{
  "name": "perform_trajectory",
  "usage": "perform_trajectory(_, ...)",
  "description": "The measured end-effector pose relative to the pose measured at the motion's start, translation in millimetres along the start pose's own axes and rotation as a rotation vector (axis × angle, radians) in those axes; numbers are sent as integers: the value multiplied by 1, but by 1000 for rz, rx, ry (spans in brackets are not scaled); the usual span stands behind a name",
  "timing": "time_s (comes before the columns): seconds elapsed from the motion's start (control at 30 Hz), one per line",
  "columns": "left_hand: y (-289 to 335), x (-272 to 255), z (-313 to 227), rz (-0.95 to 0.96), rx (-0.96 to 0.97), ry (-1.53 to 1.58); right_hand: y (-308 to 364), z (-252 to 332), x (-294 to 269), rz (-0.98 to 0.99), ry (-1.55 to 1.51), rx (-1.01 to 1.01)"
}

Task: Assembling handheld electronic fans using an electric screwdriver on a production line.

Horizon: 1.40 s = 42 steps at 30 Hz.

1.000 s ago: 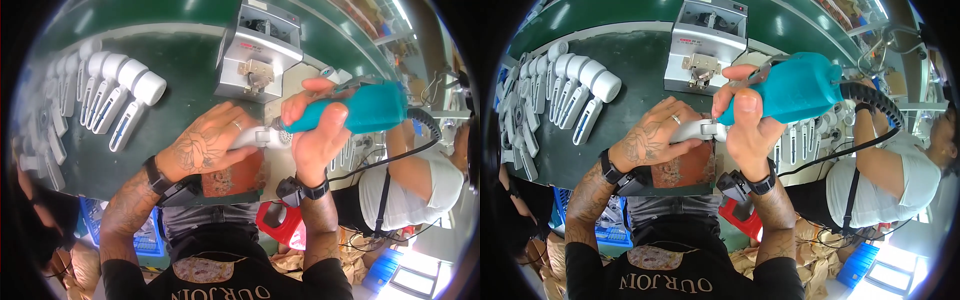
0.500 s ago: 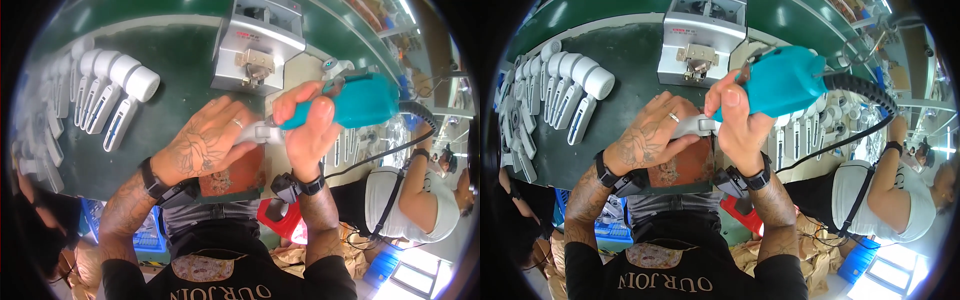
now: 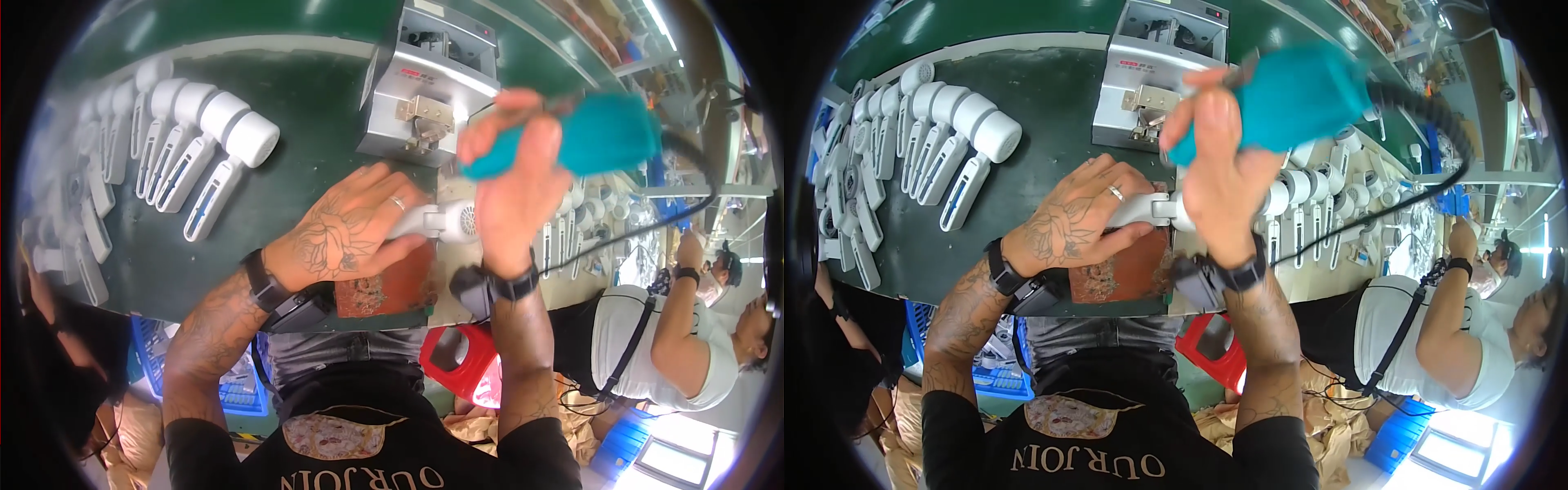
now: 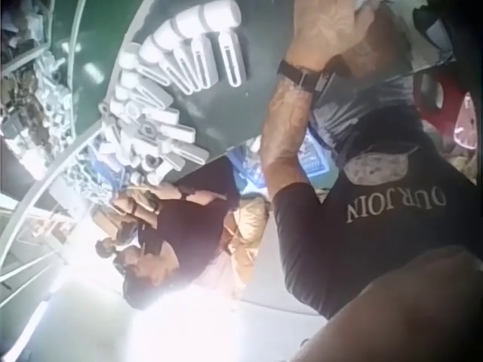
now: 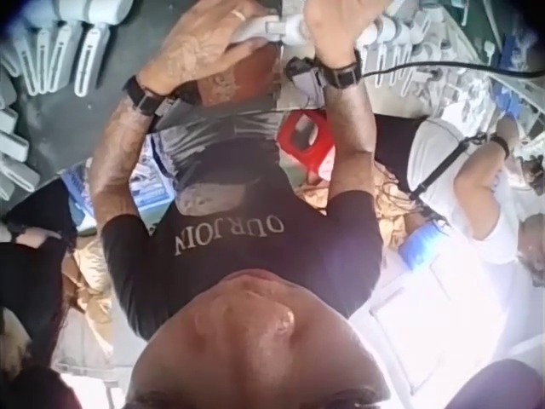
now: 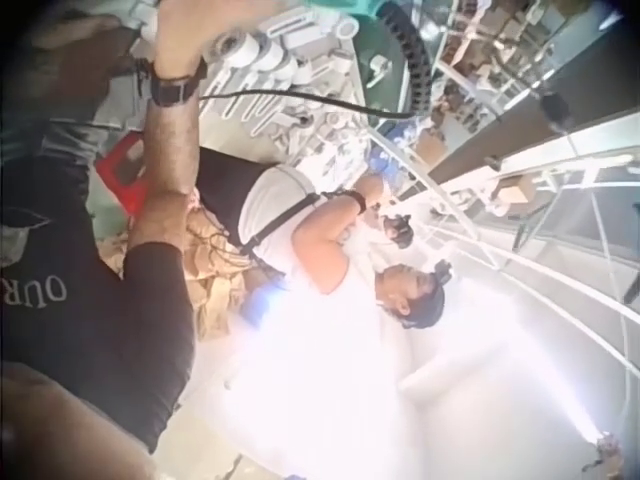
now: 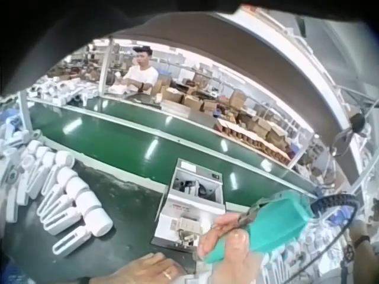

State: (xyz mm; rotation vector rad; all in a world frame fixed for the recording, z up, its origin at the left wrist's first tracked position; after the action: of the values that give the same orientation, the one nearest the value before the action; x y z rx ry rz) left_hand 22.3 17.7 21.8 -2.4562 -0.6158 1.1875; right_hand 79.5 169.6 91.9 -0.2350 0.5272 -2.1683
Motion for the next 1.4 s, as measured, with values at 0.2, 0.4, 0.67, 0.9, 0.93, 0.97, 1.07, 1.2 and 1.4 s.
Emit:
perform_trajectory(0.2,1,-4,-4,-16,-3,20,-30,-20,24,24,52,-112)
perform_trajectory(0.4,3,-1,-2,-25,-1,6,-17,-11,22,44,64,-18)
perform_trajectory(0.67,-4,-2,-4,25,-22,-4,47,24,-22,36,-14,68)
perform_trajectory(0.9,-2,-2,-7,55,-109,3,55,14,-24,-16,-10,70)
perform_trajectory(0.93,-2,-2,-8,59,-105,1,57,11,-26,-34,-29,68)
perform_trajectory(0.97,-2,-2,-8,59,-107,1,59,9,-26,-50,-49,67)
perform_trajectory(1.07,-1,-1,-7,79,-135,2,61,8,-22,-37,-36,99)
perform_trajectory(1.2,-1,1,-7,54,-97,-31,60,1,-24,9,-59,101)
perform_trajectory(1.4,-4,0,-13,35,-94,-72,62,-6,-28,86,-87,54)
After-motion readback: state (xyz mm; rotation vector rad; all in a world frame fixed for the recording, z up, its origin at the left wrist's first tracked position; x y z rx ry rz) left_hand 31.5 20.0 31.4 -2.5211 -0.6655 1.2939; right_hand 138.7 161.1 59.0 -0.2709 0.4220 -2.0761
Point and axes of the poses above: each hand's wrist, its own y-axis away from the middle knuckle, its own x-axis out of the palm, z = x × y, the point moved 2 cm from there along -y, towards the middle knuckle
